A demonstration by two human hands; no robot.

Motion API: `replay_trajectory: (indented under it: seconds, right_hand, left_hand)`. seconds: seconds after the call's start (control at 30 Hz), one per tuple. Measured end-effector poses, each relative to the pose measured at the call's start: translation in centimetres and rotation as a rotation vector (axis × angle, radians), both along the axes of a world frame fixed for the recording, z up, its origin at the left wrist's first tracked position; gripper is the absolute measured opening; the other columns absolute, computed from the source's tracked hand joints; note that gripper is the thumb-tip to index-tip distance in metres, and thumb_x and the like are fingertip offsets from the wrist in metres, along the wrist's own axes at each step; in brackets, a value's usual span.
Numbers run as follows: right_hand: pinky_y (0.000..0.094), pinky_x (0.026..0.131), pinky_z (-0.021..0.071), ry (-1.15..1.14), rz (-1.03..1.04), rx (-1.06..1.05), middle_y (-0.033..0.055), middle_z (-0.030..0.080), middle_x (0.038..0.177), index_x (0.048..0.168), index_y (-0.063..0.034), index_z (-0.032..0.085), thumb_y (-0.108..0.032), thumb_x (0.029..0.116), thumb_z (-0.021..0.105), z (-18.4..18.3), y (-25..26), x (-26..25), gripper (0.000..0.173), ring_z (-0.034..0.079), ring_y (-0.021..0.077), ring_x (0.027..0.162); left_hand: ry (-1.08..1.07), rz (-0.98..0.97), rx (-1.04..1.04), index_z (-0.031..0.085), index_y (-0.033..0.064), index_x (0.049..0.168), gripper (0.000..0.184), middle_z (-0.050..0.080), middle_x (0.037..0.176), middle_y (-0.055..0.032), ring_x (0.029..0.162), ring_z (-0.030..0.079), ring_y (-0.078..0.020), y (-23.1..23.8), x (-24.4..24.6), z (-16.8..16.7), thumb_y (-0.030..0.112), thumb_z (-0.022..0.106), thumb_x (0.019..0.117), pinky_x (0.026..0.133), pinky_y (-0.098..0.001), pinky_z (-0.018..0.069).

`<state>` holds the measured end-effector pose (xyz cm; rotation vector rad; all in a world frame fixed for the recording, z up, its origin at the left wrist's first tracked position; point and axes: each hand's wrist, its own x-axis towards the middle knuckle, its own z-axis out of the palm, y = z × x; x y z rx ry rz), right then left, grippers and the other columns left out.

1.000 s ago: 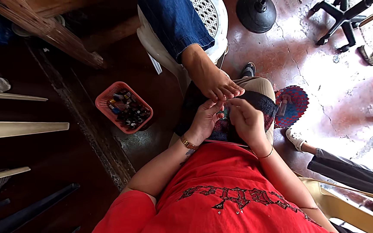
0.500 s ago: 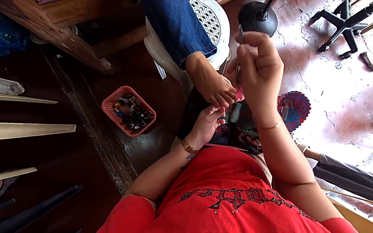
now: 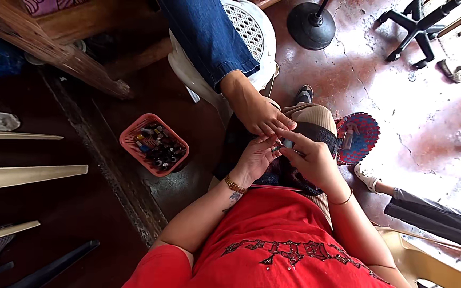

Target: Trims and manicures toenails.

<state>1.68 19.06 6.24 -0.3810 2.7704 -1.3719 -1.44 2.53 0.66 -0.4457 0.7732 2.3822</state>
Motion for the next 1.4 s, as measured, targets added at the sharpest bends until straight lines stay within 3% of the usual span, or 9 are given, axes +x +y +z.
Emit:
replay_trajectory:
  seconds: [0.13,0.3,0.47,0.77,0.83,0.93,1.03,1.23,1.4]
  right_hand:
    - [0.0198,0.051,0.0501,0.068,0.005,-0.058,-0.0008,0.064,0.066,0.141,-0.0045,0.062,-0.015,0.0999,0.063,-0.7,0.2,0.5,0.042,0.056,0.0027,0.053]
    - [0.0223,0.051,0.0477,0.041,0.030,-0.017,-0.0007,0.062,0.065,0.141,-0.0065,0.062,-0.018,0.0998,0.064,-1.0,0.2,0.6,0.042,0.053,0.0042,0.052]
    - [0.0184,0.048,0.0519,-0.040,-0.113,-0.308,-0.0001,0.071,0.074,0.114,0.0001,0.072,-0.007,0.0993,0.063,-1.9,0.6,0.8,0.019,0.060,0.0025,0.054]
    - [0.0169,0.057,0.0539,-0.009,-0.139,-0.336,-0.0002,0.073,0.084,0.119,-0.0016,0.073,-0.007,0.0972,0.067,-2.7,0.3,0.7,0.024,0.062,0.0007,0.062]
    - [0.0173,0.059,0.0551,0.029,-0.146,-0.311,0.0006,0.074,0.087,0.118,-0.0013,0.074,-0.007,0.0968,0.068,-2.7,0.1,0.7,0.022,0.063,0.0008,0.064]
    - [0.0225,0.073,0.0585,0.186,-0.136,-0.094,0.0043,0.075,0.094,0.115,-0.0035,0.076,-0.009,0.0965,0.067,-2.4,-0.3,0.8,0.021,0.068,0.0057,0.079]
    - [0.0320,0.067,0.0550,0.363,-0.112,0.132,0.0083,0.073,0.086,0.112,-0.0060,0.079,-0.010,0.0959,0.067,-2.4,-0.4,0.7,0.020,0.068,0.0159,0.075]
    - [0.0236,0.075,0.0591,0.192,-0.165,-0.105,0.0065,0.075,0.097,0.116,-0.0027,0.076,-0.008,0.0961,0.068,-2.9,-0.5,0.9,0.022,0.069,0.0066,0.081]
    - [0.0332,0.063,0.0555,0.447,-0.134,0.237,0.0104,0.073,0.087,0.114,-0.0056,0.078,-0.008,0.0958,0.066,-2.8,-0.9,0.9,0.022,0.070,0.0196,0.075]
  left_hand:
    - [0.052,-0.020,-0.048,0.069,0.0145,0.103,0.015,0.069,0.096,0.0001,0.084,0.066,-0.0101,-0.2,0.2,0.0,0.009,0.055,0.1030,0.078,-0.0286,0.0571]
    - [0.054,-0.002,0.062,0.071,0.0129,0.103,0.014,0.071,0.096,-0.0023,0.086,0.068,-0.0120,-0.1,0.4,0.0,0.009,0.057,0.1019,0.085,-0.0319,0.0580]
    - [0.072,-0.004,0.053,0.070,0.0118,0.103,0.018,0.070,0.100,-0.0034,0.087,0.067,-0.0127,-0.3,0.3,-0.6,0.008,0.052,0.1039,0.080,-0.0299,0.0583]
    - [0.099,-0.006,0.038,0.069,0.0122,0.102,0.019,0.069,0.098,-0.0022,0.087,0.067,-0.0121,-0.2,0.4,-0.7,0.008,0.051,0.1043,0.081,-0.0293,0.0576]
    - [0.114,-0.009,0.025,0.069,0.0120,0.103,0.020,0.069,0.099,-0.0022,0.088,0.066,-0.0118,-0.2,0.4,-0.7,0.008,0.050,0.1048,0.082,-0.0290,0.0570]
    - [0.129,-0.001,0.015,0.070,0.0123,0.100,0.020,0.069,0.096,-0.0016,0.086,0.066,-0.0110,-0.2,0.4,-0.7,0.009,0.051,0.1044,0.080,-0.0279,0.0570]
    - [0.144,-0.002,0.016,0.071,0.0125,0.100,0.018,0.069,0.096,-0.0013,0.087,0.067,-0.0107,-0.3,0.4,-0.9,0.009,0.053,0.1038,0.079,-0.0272,0.0571]
    - [0.148,-0.007,-0.001,0.071,0.0134,0.100,0.017,0.069,0.095,-0.0008,0.086,0.066,-0.0099,-0.2,0.3,-0.7,0.009,0.054,0.1034,0.078,-0.0266,0.0568]
    - [0.140,-0.007,-0.024,0.070,0.0141,0.100,0.019,0.069,0.097,-0.0001,0.086,0.066,-0.0093,-0.2,0.4,-0.6,0.008,0.052,0.1038,0.077,-0.0253,0.0566]
